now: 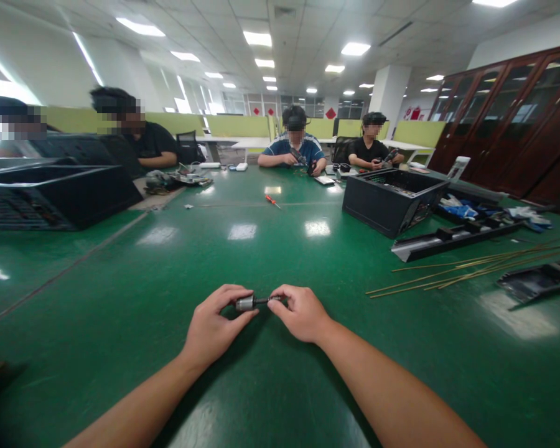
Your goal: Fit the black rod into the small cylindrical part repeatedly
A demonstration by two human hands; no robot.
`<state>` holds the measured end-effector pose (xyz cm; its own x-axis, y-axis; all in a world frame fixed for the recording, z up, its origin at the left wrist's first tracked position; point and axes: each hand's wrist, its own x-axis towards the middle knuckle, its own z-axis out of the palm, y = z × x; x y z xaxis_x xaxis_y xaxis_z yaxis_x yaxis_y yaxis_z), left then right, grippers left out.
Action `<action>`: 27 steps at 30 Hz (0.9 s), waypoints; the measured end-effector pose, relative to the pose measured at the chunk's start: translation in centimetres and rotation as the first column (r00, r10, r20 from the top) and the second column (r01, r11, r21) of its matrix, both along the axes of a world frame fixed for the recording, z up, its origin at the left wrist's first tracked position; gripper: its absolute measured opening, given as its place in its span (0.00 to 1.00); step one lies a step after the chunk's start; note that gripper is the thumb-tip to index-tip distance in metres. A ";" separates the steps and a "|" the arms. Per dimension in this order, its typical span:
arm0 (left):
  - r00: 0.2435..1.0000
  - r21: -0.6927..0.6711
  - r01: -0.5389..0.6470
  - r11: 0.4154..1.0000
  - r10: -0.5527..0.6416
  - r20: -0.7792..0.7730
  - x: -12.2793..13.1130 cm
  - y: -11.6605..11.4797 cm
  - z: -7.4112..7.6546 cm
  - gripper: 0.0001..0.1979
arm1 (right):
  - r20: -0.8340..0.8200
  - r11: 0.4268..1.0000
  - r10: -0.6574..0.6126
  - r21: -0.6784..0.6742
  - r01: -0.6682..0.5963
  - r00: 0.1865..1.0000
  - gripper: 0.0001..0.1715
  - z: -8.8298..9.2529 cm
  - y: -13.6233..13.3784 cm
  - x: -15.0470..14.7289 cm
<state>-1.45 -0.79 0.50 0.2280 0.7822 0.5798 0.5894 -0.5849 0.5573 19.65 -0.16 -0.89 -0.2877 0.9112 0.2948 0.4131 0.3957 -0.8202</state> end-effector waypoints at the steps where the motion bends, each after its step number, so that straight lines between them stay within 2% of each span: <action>1: 1.000 0.001 -0.002 1.000 0.002 0.001 0.0 0.0 0.0 0.13 | -0.002 1.000 -0.001 0.001 0.001 1.000 0.12 0.0 0.0 0.0; 11: 1.000 0.013 -0.008 1.000 0.008 0.007 -0.1 0.0 0.1 0.12 | -0.004 1.000 -0.004 0.007 0.004 1.000 0.14 -0.3 0.2 0.1; 27: 1.000 -0.012 -0.023 1.000 0.023 0.021 -0.1 0.1 0.2 0.12 | -0.062 0.998 -0.004 -0.061 0.001 0.998 0.15 -0.7 0.5 0.3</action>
<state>-1.59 -0.73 0.74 0.1974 0.7938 0.5753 0.5906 -0.5646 0.5765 19.97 0.31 -1.55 -0.2683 0.9287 0.2559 0.3618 0.3433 -0.8667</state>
